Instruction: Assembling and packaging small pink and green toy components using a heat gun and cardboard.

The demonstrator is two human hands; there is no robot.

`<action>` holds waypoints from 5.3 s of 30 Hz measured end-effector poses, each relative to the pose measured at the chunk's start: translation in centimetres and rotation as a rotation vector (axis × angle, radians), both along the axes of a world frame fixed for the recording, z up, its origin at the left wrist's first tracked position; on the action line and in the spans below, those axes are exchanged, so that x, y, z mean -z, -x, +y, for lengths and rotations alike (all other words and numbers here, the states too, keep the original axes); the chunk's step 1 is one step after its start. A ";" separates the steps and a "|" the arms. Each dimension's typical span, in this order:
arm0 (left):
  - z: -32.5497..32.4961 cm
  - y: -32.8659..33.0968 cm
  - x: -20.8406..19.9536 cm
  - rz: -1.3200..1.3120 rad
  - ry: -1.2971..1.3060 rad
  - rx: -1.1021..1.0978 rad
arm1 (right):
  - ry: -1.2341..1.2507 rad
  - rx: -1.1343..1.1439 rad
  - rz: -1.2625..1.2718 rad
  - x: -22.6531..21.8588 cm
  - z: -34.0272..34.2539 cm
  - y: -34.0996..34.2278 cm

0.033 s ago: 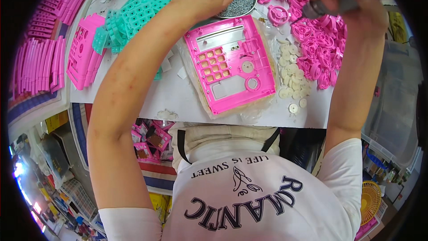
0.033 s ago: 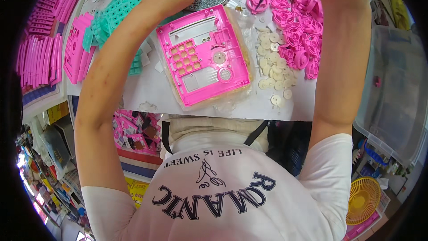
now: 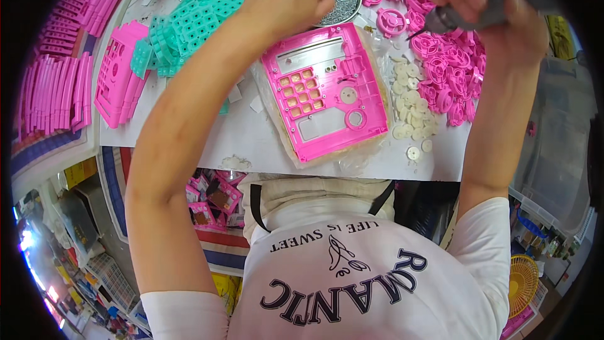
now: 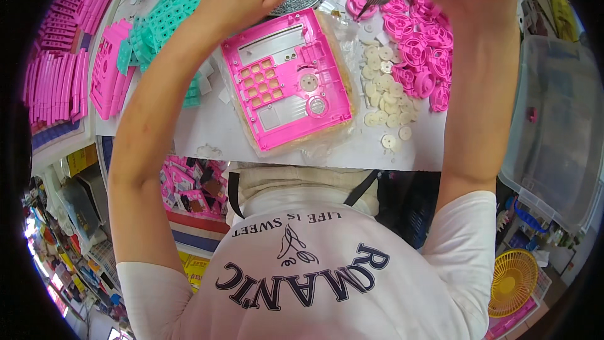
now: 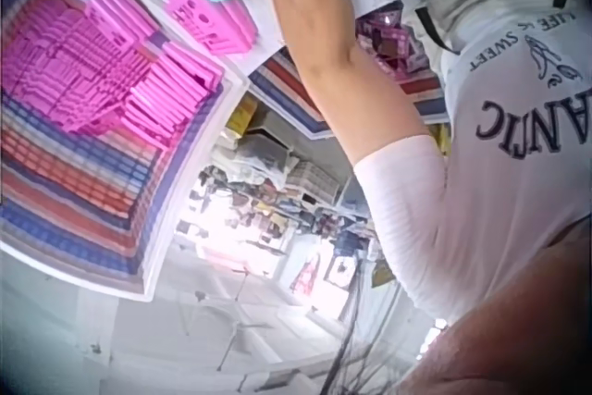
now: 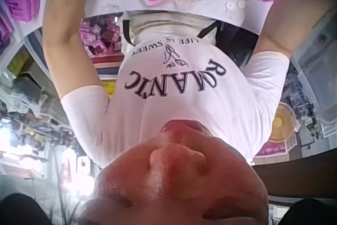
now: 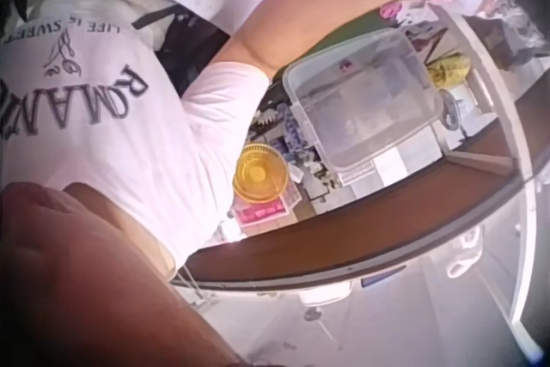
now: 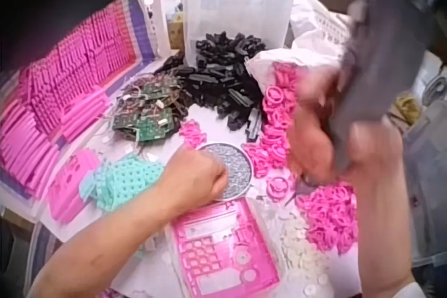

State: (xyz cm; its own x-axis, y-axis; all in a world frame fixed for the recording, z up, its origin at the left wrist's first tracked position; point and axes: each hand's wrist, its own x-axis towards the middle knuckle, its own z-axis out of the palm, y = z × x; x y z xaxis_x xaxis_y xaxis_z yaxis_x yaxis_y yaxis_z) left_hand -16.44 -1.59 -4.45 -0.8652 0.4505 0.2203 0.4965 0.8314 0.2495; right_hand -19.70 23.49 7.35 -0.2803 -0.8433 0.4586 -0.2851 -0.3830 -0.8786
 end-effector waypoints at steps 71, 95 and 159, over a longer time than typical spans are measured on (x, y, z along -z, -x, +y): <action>0.9 -13.5 -1.6 -0.167 -0.058 0.331 | 0.170 0.589 -0.412 5.1 -1.1 -13.2; 1.5 -14.8 -1.1 -0.114 -0.152 0.282 | -0.057 0.476 -0.022 7.9 -3.8 -12.4; -6.2 -23.2 -2.5 -0.222 -0.884 -0.383 | -0.864 0.760 0.428 9.5 -7.0 -12.2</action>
State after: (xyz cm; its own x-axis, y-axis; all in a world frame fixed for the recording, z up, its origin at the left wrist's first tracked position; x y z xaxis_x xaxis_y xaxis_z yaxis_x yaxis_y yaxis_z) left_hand 6.79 -7.80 -1.91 -0.9805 -0.1167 0.1579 0.0998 0.3959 0.9128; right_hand -7.49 16.53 -2.13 -0.7973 -0.6036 0.0057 -0.5099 0.6684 -0.5415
